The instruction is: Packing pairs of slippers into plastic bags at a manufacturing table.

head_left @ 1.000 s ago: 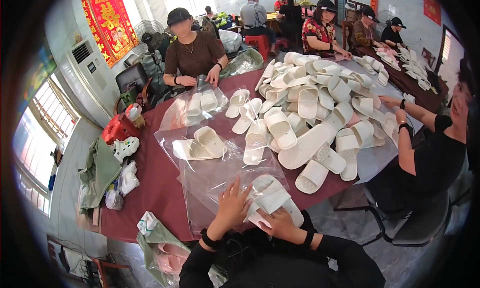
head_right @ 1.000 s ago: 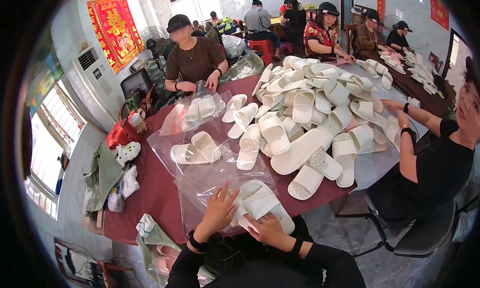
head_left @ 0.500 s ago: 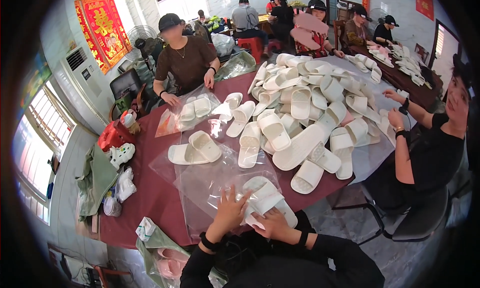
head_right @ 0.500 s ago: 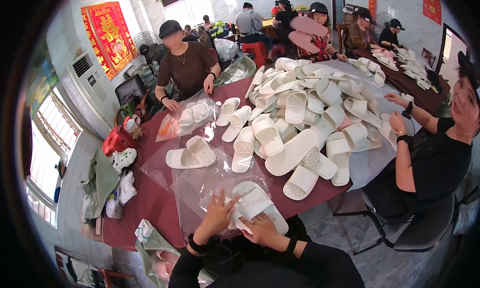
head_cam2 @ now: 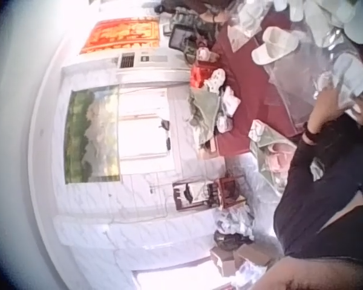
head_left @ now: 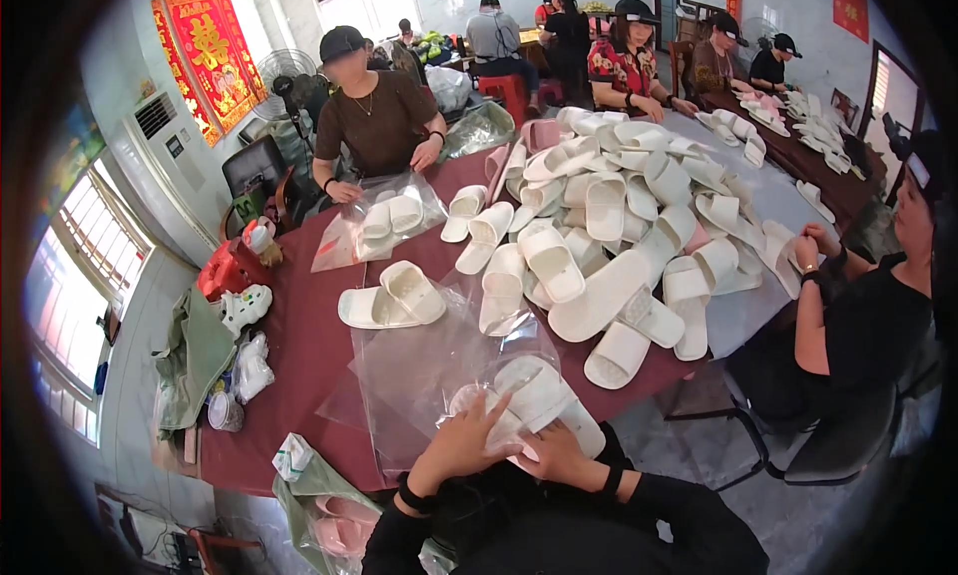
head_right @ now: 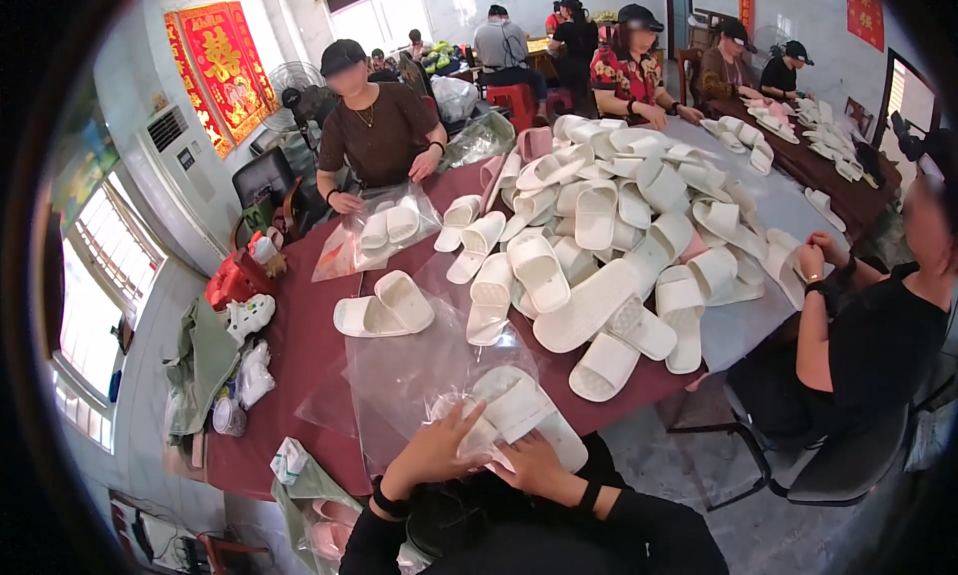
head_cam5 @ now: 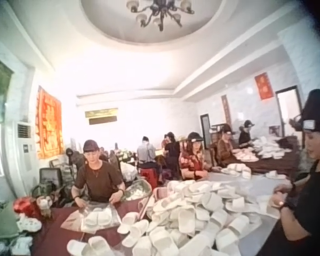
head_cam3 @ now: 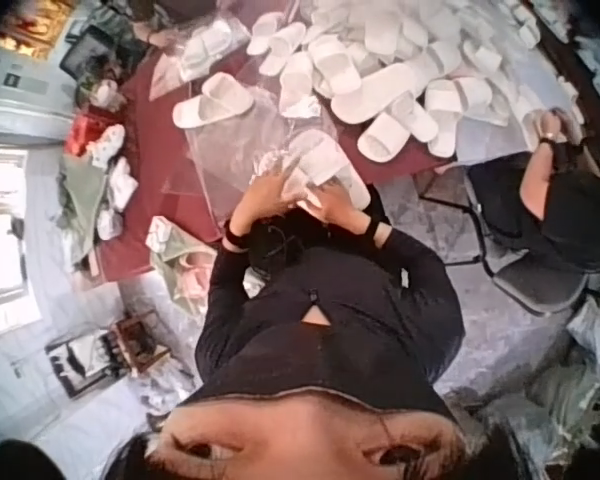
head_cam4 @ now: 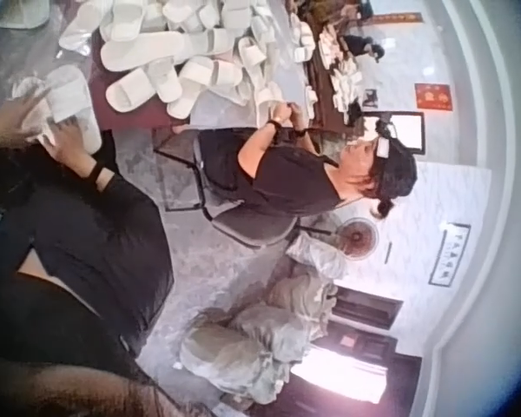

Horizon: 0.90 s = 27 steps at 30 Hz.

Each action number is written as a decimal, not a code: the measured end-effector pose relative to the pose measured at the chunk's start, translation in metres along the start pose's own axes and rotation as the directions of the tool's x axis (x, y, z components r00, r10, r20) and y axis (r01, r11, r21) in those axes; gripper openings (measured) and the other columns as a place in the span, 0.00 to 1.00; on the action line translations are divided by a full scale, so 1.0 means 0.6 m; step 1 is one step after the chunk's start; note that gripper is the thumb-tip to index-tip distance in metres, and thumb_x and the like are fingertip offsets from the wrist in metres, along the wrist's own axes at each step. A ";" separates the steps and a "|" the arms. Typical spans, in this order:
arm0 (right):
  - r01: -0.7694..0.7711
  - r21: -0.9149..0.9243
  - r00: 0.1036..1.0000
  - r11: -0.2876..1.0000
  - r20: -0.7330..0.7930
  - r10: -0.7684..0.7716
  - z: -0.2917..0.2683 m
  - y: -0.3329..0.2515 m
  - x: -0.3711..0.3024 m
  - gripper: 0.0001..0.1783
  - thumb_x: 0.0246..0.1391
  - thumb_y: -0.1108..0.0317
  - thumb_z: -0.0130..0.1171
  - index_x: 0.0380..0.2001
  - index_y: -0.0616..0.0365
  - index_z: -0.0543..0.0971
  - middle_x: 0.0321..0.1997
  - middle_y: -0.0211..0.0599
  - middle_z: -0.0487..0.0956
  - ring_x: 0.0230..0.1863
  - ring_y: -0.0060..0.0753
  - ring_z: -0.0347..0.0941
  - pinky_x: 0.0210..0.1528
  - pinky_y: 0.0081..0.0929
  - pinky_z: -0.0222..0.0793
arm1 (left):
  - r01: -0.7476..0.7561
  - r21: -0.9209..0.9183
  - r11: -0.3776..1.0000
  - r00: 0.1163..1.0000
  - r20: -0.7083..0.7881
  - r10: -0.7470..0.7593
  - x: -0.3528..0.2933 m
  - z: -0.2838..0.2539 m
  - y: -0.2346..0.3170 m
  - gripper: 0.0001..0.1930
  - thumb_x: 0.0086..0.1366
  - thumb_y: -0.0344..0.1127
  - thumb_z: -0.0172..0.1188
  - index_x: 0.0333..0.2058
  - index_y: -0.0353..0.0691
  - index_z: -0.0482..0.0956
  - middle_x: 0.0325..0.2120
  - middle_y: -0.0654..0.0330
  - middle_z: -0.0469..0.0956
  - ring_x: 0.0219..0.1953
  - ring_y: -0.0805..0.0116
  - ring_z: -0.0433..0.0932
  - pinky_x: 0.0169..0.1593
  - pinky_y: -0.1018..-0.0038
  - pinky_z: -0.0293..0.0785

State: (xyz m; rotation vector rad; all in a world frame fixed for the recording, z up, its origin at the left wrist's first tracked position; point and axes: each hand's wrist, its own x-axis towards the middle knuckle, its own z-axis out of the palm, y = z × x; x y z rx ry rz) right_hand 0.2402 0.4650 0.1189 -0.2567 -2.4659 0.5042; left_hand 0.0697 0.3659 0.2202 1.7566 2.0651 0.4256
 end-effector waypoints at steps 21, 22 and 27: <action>-0.009 0.041 0.996 0.999 0.091 0.005 -0.014 0.023 -0.023 0.20 0.45 0.58 0.62 0.40 0.57 0.78 0.37 0.45 0.76 0.43 0.47 0.72 0.49 0.39 0.66 | 0.031 -0.214 0.976 0.997 0.081 -0.013 0.072 0.042 -0.140 0.29 0.67 0.46 0.49 0.64 0.48 0.53 0.58 0.43 0.64 0.60 0.51 0.63 0.61 0.66 0.58; -0.033 0.058 0.992 0.998 0.121 0.025 -0.014 0.024 -0.021 0.21 0.45 0.57 0.62 0.40 0.58 0.77 0.37 0.45 0.76 0.43 0.47 0.72 0.49 0.39 0.67 | 0.098 -0.242 0.965 0.988 0.137 -0.066 0.068 0.041 -0.133 0.29 0.67 0.46 0.48 0.64 0.48 0.53 0.58 0.43 0.64 0.60 0.50 0.63 0.61 0.65 0.58; 0.002 0.056 0.994 0.998 0.109 -0.008 -0.008 0.028 -0.019 0.22 0.45 0.57 0.62 0.42 0.57 0.77 0.37 0.44 0.76 0.43 0.46 0.72 0.49 0.40 0.66 | -0.066 0.146 0.987 0.988 -0.128 0.085 0.051 0.060 -0.110 0.32 0.66 0.43 0.51 0.65 0.49 0.50 0.63 0.41 0.53 0.61 0.42 0.59 0.57 0.61 0.63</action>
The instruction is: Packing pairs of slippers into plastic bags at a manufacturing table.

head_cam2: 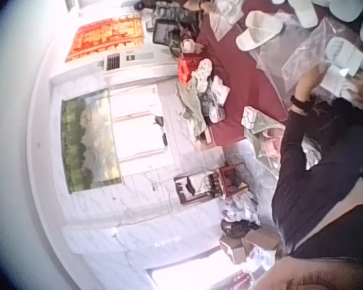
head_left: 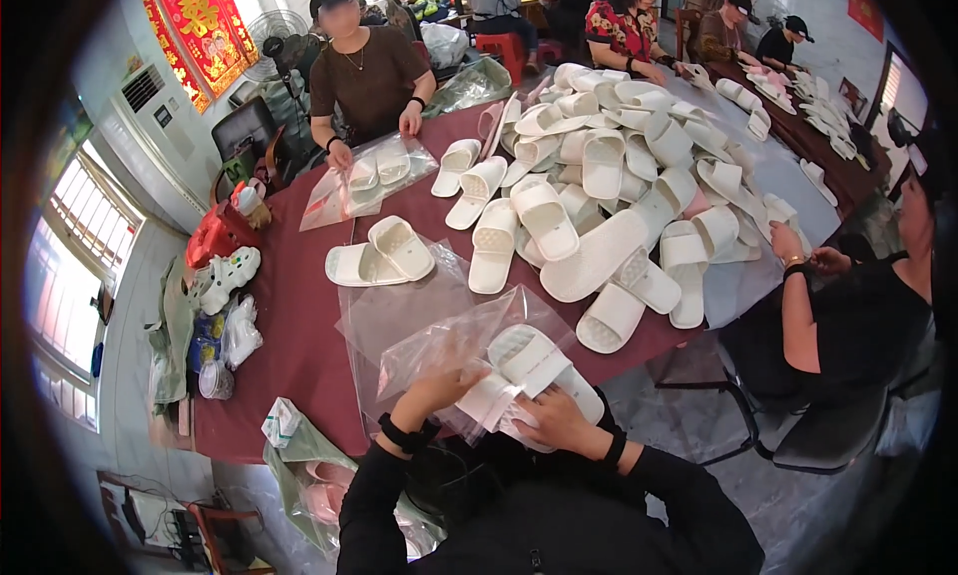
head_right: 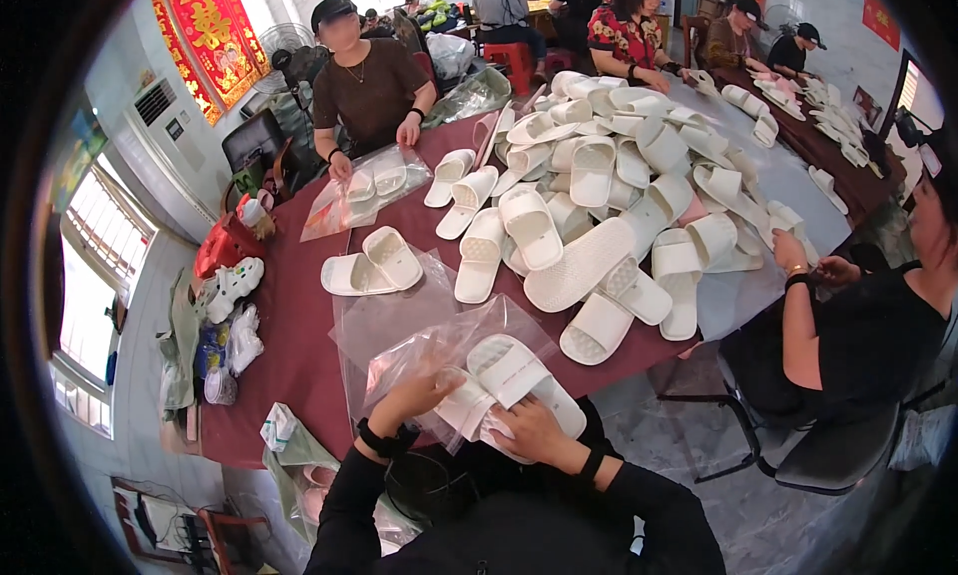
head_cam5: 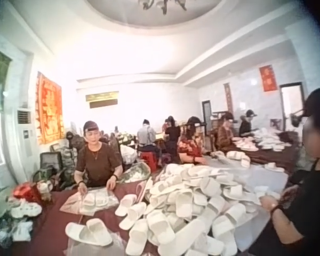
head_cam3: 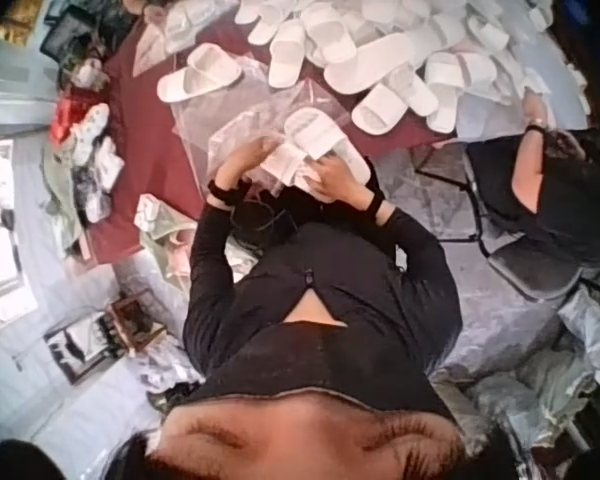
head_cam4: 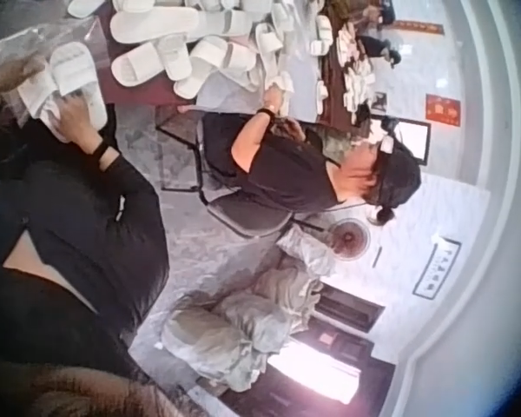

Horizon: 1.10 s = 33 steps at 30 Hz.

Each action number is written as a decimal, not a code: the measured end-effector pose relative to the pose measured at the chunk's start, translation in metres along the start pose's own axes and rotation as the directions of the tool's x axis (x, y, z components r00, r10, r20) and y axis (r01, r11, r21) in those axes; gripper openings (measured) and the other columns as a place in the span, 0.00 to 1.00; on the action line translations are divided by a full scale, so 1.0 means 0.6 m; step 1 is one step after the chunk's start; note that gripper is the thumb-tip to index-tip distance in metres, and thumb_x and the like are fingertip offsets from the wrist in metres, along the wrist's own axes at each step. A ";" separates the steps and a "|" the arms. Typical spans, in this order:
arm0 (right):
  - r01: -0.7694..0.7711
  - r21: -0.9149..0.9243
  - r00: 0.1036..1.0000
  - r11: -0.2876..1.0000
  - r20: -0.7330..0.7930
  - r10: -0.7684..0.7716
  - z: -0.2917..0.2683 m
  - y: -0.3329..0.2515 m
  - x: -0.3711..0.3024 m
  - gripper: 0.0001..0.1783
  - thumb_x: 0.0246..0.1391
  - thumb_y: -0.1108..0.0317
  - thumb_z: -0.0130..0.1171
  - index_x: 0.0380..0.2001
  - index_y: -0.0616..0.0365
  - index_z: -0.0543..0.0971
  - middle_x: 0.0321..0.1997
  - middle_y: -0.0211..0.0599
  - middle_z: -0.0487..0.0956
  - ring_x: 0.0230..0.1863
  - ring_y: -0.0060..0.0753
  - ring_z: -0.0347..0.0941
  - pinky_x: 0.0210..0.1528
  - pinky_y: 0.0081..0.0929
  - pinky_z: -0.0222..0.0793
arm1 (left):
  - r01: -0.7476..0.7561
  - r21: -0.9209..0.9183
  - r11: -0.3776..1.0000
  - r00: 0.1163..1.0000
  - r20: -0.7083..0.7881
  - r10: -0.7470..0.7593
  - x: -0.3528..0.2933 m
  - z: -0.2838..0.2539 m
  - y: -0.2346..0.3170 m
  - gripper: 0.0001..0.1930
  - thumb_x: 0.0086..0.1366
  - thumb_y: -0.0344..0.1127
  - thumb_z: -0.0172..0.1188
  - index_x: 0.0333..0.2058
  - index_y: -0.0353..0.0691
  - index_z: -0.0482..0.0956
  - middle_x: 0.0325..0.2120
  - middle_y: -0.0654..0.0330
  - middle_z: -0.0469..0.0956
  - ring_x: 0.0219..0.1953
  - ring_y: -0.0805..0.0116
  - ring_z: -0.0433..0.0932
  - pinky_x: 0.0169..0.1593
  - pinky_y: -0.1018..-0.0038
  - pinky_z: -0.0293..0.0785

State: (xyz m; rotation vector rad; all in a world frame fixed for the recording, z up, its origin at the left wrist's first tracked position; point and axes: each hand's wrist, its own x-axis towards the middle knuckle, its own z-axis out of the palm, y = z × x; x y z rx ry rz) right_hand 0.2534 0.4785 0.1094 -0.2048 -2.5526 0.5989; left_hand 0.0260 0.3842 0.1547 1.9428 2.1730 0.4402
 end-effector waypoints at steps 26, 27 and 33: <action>0.005 0.079 0.993 0.997 0.115 -0.014 0.001 0.020 0.017 0.19 0.45 0.56 0.62 0.38 0.55 0.77 0.34 0.43 0.76 0.40 0.45 0.73 0.45 0.38 0.68 | 0.119 -0.018 0.993 0.982 -0.149 -0.120 0.083 0.040 -0.180 0.37 0.53 0.49 0.65 0.60 0.52 0.63 0.59 0.36 0.55 0.52 0.44 0.64 0.58 0.57 0.58; 0.019 0.074 0.993 0.997 0.115 -0.027 0.001 0.023 0.016 0.19 0.45 0.57 0.62 0.38 0.55 0.77 0.34 0.42 0.76 0.40 0.45 0.73 0.45 0.38 0.68 | 0.156 -0.130 0.979 0.963 -0.202 -0.180 0.090 0.042 -0.177 0.37 0.52 0.50 0.65 0.60 0.52 0.63 0.60 0.34 0.52 0.42 0.49 0.74 0.52 0.59 0.67; 0.091 0.051 0.995 0.995 0.026 -0.092 0.010 0.018 0.035 0.18 0.44 0.59 0.62 0.37 0.55 0.77 0.34 0.42 0.76 0.38 0.45 0.73 0.43 0.39 0.68 | 0.249 -0.413 0.876 0.968 0.122 -0.218 0.101 0.019 -0.175 0.31 0.55 0.42 0.64 0.57 0.45 0.66 0.57 0.37 0.59 0.48 0.46 0.74 0.52 0.62 0.69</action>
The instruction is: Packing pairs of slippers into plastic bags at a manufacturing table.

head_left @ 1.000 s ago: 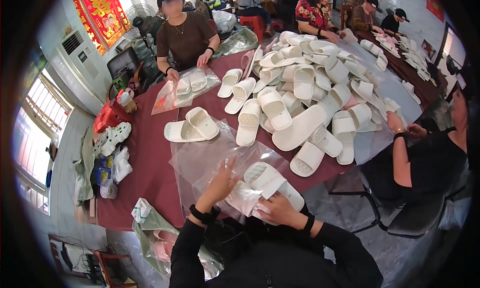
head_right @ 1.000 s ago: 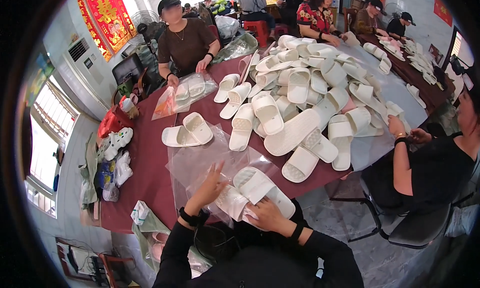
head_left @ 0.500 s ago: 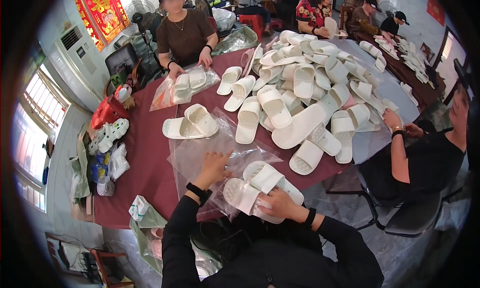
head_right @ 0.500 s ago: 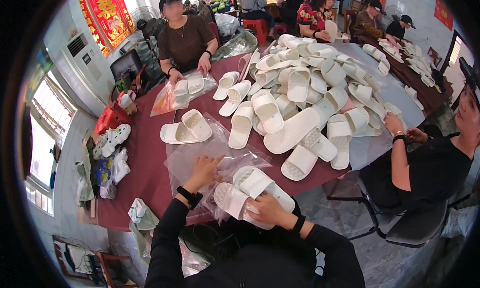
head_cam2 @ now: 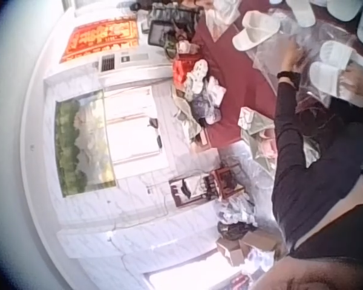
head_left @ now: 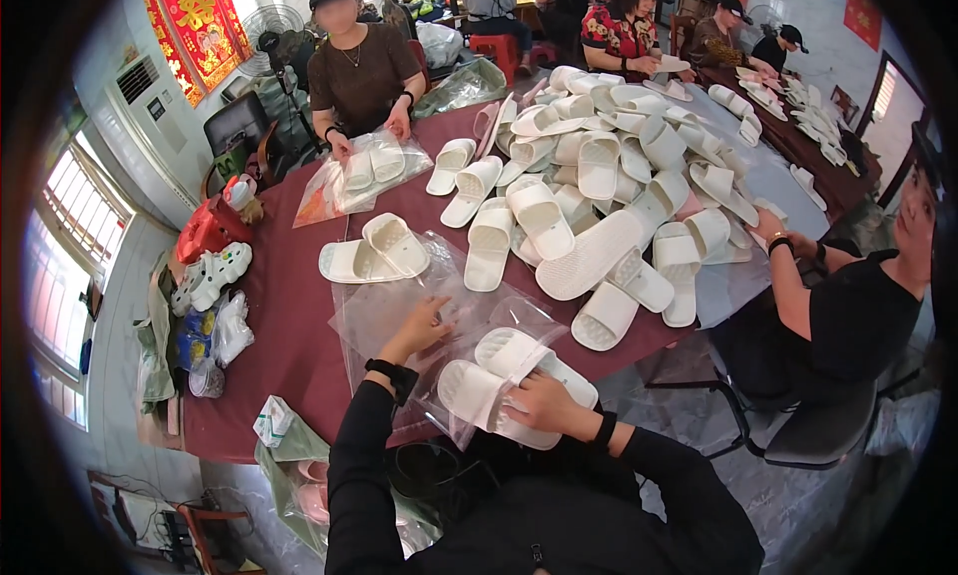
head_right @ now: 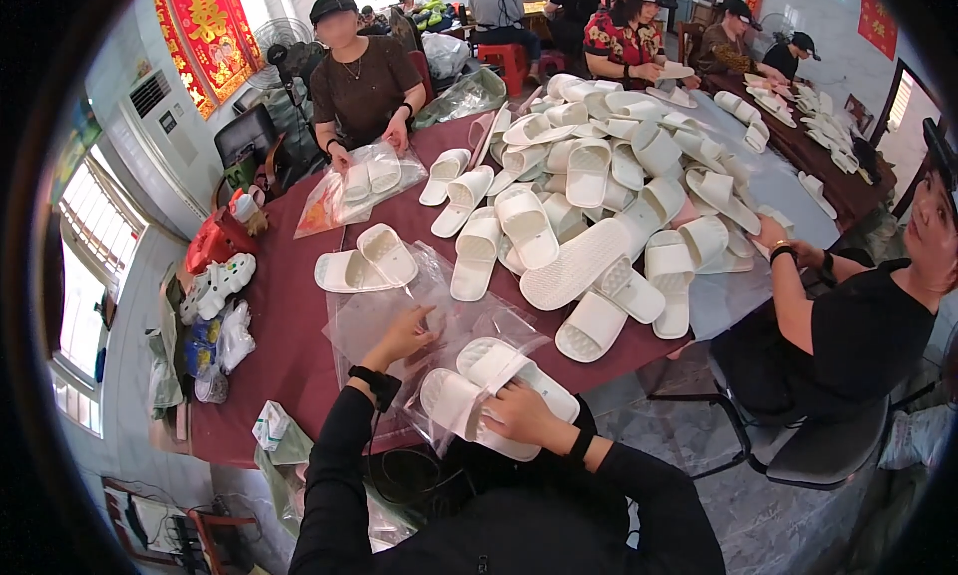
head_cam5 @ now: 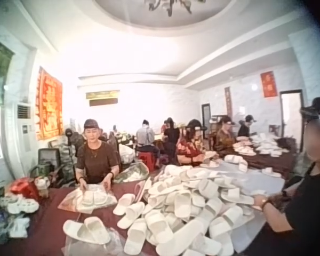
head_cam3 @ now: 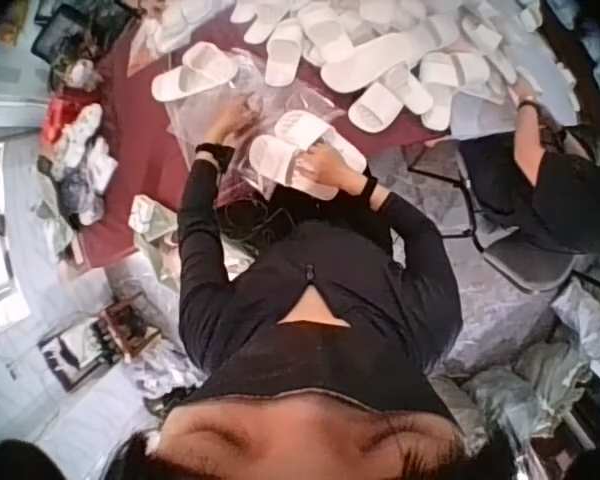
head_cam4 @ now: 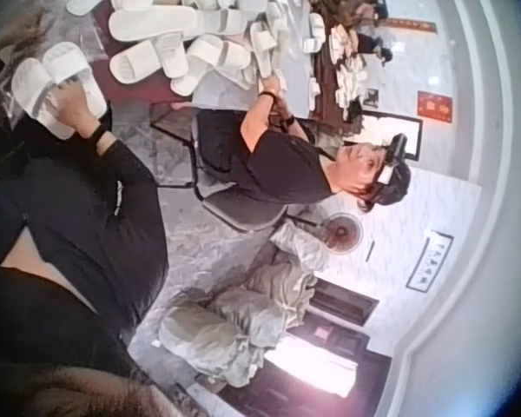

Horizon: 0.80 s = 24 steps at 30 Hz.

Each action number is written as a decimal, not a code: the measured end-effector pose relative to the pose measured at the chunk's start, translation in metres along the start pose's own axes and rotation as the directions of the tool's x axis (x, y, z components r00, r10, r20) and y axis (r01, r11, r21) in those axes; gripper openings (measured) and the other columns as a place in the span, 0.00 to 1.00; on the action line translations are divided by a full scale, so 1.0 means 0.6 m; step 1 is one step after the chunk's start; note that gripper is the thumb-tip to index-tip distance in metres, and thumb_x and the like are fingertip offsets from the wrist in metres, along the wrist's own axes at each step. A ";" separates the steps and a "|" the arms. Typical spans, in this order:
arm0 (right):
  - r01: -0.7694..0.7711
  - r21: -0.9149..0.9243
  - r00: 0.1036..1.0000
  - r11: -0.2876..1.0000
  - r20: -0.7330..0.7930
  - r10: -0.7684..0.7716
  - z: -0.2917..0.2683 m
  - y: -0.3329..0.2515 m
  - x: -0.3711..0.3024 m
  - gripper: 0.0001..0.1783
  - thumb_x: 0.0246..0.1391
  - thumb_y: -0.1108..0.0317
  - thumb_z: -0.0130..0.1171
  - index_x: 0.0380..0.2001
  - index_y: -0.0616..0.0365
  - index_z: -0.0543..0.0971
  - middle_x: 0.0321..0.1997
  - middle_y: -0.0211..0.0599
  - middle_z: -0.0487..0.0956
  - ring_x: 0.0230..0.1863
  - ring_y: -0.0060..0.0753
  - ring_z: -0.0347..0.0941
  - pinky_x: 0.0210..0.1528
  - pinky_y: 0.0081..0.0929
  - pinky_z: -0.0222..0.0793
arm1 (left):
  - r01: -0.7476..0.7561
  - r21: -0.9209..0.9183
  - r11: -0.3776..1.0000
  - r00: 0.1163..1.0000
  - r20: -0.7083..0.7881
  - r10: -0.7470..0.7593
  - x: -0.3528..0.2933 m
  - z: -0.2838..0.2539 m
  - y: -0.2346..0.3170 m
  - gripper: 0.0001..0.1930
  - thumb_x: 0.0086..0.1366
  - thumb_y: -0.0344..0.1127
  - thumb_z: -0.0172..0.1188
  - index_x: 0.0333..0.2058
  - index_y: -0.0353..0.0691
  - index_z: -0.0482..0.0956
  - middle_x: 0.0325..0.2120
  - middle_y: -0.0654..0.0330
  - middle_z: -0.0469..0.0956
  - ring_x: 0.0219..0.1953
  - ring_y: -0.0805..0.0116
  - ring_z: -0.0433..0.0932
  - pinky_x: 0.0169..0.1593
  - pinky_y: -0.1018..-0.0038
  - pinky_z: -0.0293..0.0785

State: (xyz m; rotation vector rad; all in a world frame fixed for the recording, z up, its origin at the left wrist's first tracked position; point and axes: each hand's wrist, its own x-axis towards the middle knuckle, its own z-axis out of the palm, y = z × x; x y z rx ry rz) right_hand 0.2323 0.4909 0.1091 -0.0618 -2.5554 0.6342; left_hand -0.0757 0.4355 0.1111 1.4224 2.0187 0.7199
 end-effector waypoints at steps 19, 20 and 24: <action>-0.136 -0.099 0.986 0.986 -0.112 0.124 0.044 -0.034 0.003 0.22 0.49 0.52 0.56 0.39 0.59 0.78 0.38 0.50 0.76 0.44 0.50 0.71 0.48 0.43 0.63 | -0.224 0.524 0.822 0.908 -0.195 0.371 -0.220 0.115 0.168 0.33 0.50 0.35 0.62 0.56 0.33 0.65 0.58 0.36 0.58 0.57 0.40 0.62 0.54 0.55 0.64; -0.122 -0.098 0.986 0.988 -0.128 0.109 0.048 -0.035 0.003 0.21 0.49 0.52 0.56 0.37 0.58 0.79 0.36 0.49 0.77 0.42 0.48 0.72 0.47 0.42 0.64 | -0.195 0.522 0.831 0.910 -0.219 0.351 -0.221 0.115 0.174 0.31 0.51 0.36 0.61 0.55 0.33 0.66 0.58 0.37 0.58 0.58 0.39 0.61 0.55 0.53 0.61; -0.152 -0.104 0.980 0.983 -0.145 0.136 0.047 -0.044 0.008 0.18 0.49 0.53 0.56 0.33 0.57 0.80 0.29 0.44 0.77 0.35 0.43 0.73 0.43 0.40 0.64 | -0.183 0.494 0.850 0.906 -0.251 0.340 -0.224 0.115 0.187 0.25 0.55 0.35 0.57 0.53 0.41 0.71 0.61 0.41 0.56 0.60 0.36 0.55 0.58 0.44 0.53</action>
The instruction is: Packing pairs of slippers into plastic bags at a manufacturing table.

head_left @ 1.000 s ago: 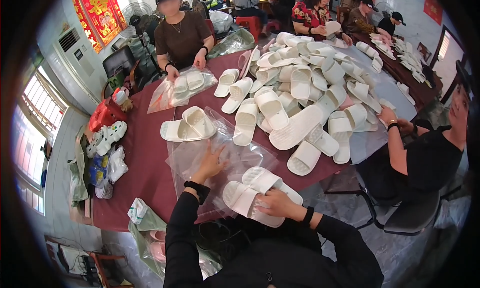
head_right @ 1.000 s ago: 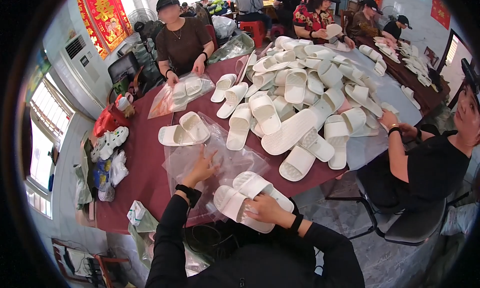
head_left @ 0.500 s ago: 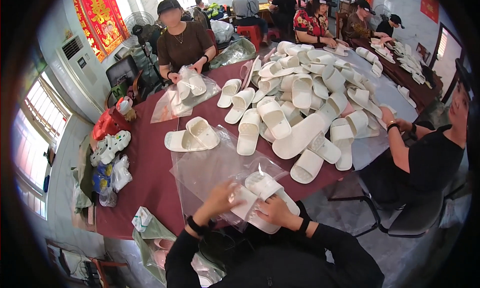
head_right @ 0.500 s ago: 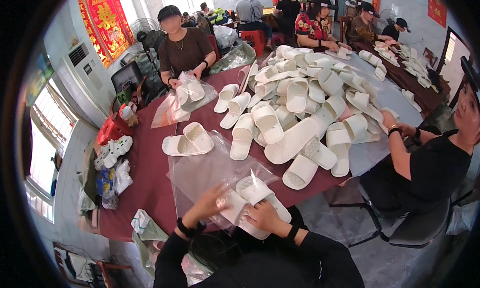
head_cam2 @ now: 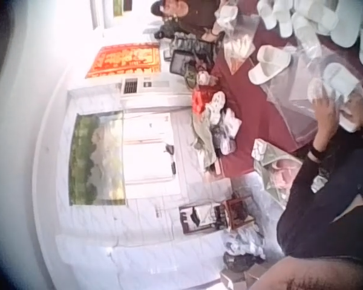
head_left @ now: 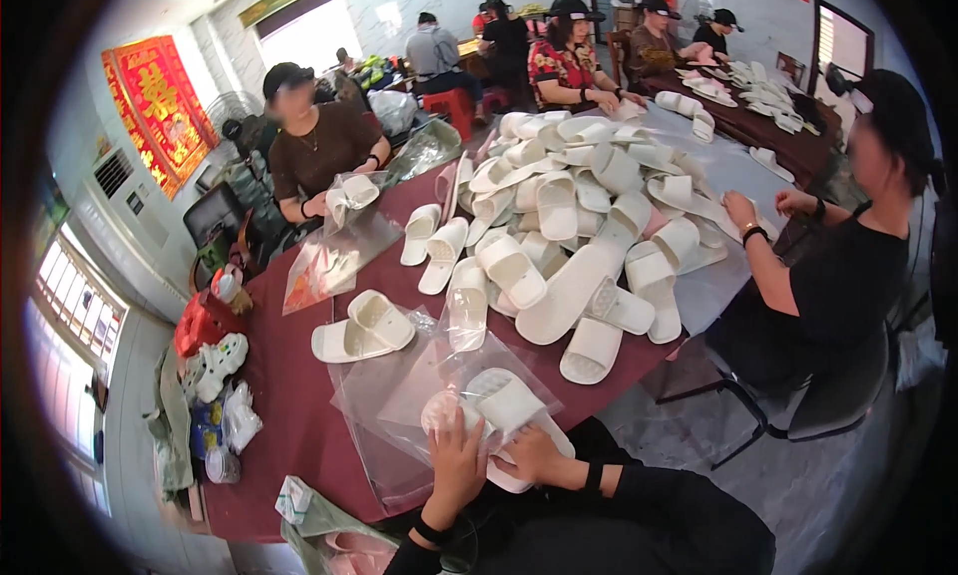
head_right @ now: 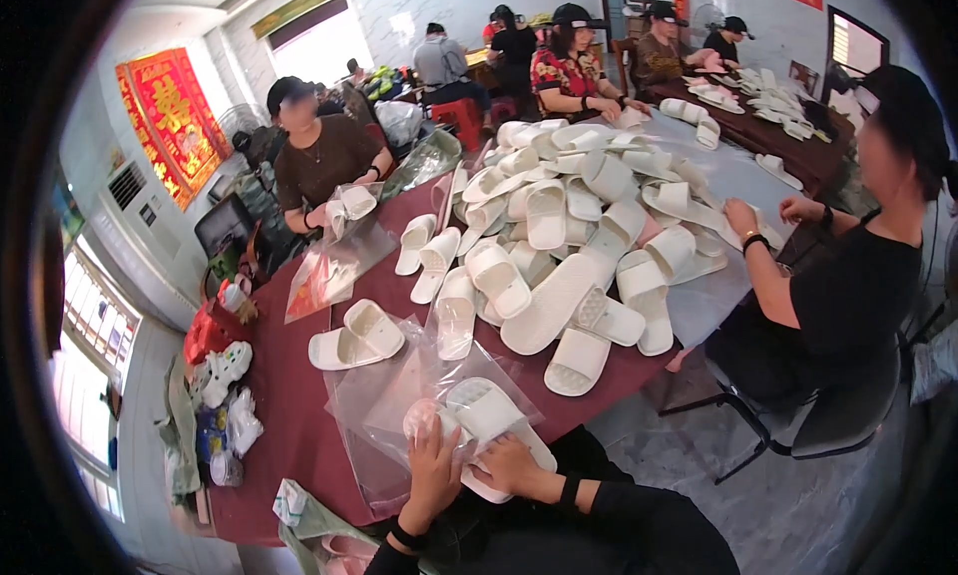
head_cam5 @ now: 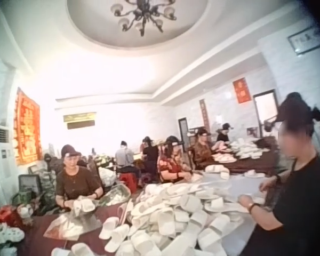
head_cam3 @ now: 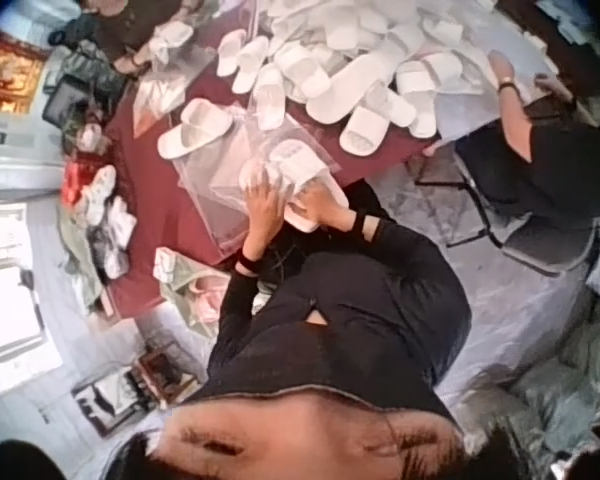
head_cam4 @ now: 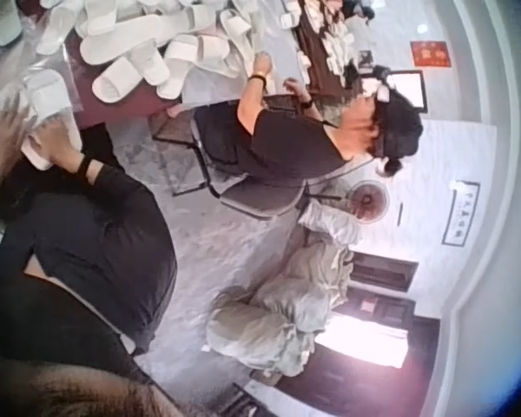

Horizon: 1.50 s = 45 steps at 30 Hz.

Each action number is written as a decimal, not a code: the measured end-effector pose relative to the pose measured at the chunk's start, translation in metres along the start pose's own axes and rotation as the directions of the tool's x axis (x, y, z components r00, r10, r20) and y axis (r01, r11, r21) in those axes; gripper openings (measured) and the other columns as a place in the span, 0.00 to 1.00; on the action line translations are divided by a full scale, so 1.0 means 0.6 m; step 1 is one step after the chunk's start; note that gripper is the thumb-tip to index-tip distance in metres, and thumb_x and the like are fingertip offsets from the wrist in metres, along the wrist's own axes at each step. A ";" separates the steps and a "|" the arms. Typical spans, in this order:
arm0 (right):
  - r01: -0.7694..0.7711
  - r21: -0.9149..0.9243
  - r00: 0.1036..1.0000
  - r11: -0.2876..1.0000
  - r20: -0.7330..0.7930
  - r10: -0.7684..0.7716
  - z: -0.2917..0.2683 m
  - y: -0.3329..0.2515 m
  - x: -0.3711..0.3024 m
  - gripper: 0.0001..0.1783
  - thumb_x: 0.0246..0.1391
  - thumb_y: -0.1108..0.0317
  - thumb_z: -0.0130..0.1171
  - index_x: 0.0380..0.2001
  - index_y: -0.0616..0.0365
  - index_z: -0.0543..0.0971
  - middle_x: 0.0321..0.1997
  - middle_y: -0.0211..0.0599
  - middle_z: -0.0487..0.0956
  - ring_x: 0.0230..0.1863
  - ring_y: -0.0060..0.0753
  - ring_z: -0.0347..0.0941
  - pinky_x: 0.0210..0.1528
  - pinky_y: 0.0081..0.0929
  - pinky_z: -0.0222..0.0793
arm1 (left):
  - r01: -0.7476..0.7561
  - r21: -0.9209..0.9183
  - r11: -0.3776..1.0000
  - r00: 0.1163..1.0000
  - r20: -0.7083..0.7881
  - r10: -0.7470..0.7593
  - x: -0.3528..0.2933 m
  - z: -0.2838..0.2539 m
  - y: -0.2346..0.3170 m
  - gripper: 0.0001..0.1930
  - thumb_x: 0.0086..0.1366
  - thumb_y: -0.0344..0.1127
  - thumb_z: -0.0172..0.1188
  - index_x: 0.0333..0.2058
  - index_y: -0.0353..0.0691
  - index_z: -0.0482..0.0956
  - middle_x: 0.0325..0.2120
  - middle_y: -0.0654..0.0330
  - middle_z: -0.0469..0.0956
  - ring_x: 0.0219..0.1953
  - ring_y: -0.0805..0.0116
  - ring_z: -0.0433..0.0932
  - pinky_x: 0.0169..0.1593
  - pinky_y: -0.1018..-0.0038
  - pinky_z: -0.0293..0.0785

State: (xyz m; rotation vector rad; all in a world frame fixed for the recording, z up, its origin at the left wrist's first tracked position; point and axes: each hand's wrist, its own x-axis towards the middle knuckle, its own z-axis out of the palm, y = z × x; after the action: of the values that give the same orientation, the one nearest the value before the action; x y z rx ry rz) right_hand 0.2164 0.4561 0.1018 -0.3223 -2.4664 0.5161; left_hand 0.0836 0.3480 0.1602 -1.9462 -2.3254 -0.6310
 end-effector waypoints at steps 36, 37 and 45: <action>-0.385 0.106 0.923 0.917 0.016 0.385 -0.001 -0.052 0.092 0.29 0.53 0.53 0.53 0.54 0.58 0.67 0.40 0.51 0.74 0.44 0.53 0.69 0.50 0.40 0.58 | 0.284 -0.831 -0.478 0.776 0.492 -0.395 -0.077 0.105 -0.054 0.23 0.65 0.32 0.53 0.56 0.37 0.60 0.50 0.51 0.70 0.52 0.56 0.71 0.55 0.56 0.69; -0.290 0.118 0.957 0.950 0.051 0.286 0.011 -0.037 0.091 0.29 0.54 0.53 0.52 0.56 0.57 0.66 0.40 0.52 0.74 0.44 0.53 0.69 0.50 0.41 0.58 | 0.288 -0.829 -0.480 0.774 0.496 -0.393 -0.075 0.103 -0.051 0.23 0.65 0.32 0.53 0.56 0.37 0.60 0.50 0.51 0.70 0.52 0.56 0.71 0.55 0.56 0.69; -0.024 0.175 0.971 0.984 0.239 -0.019 0.029 -0.003 0.067 0.33 0.57 0.55 0.50 0.61 0.62 0.58 0.55 0.52 0.67 0.55 0.52 0.63 0.53 0.44 0.60 | 0.213 -0.848 -0.486 0.733 0.468 -0.495 -0.095 0.115 -0.108 0.22 0.69 0.40 0.45 0.57 0.35 0.60 0.50 0.51 0.70 0.50 0.53 0.73 0.53 0.55 0.71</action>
State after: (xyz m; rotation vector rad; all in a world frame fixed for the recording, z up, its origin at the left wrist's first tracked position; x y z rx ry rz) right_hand 0.1741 0.4632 0.1098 -0.2005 -2.6268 0.8118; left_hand 0.0492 0.3094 0.0626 -0.2216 -2.0734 -3.5996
